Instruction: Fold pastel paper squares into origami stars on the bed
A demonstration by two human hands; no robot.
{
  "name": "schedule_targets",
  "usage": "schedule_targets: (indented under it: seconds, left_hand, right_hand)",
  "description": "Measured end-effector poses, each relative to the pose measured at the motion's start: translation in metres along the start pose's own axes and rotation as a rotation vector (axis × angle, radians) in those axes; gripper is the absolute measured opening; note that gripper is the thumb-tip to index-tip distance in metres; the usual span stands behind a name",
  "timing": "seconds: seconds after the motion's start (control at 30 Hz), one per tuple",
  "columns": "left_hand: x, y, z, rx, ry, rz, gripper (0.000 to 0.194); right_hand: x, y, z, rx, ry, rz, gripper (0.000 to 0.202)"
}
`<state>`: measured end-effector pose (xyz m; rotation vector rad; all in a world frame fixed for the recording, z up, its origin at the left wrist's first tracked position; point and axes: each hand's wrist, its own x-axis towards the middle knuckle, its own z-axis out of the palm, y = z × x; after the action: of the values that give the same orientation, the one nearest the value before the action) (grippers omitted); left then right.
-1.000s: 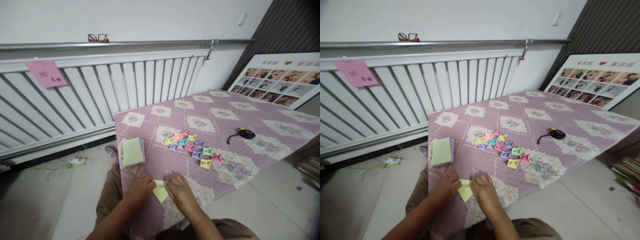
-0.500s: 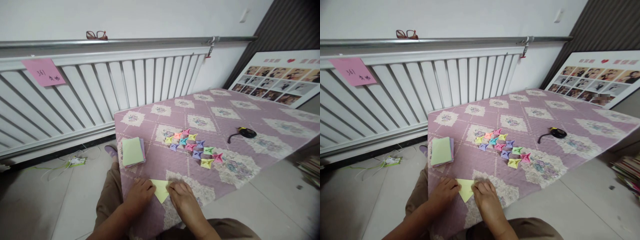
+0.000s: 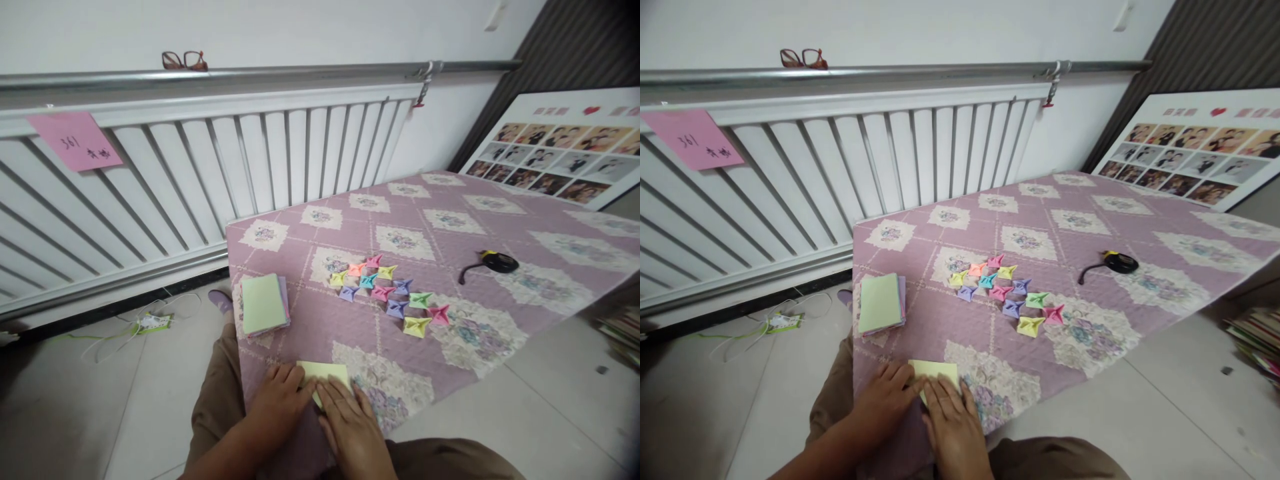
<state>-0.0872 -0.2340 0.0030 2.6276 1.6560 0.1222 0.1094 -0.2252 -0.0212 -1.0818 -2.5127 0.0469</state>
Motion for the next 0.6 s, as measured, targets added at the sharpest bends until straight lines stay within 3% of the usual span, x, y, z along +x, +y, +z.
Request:
schedule_targets:
  seconds: [0.23,0.43,0.6]
  left_hand:
    - [-0.014,-0.007,0.019,-0.040,0.116,-0.109,0.034]
    - [0.001,-0.007,0.002,-0.189,0.012,-0.192,0.020]
    - [0.009,-0.009,-0.002,-0.175,-0.014,-0.190,0.019]
  right_hand:
    - [-0.015,0.020,-0.004,-0.041,0.036,0.059,0.047]
    - [0.004,0.020,-0.022,0.124,-0.135,0.236,0.054]
    - [0.021,0.015,-0.032,0.169,-0.163,0.286,0.050]
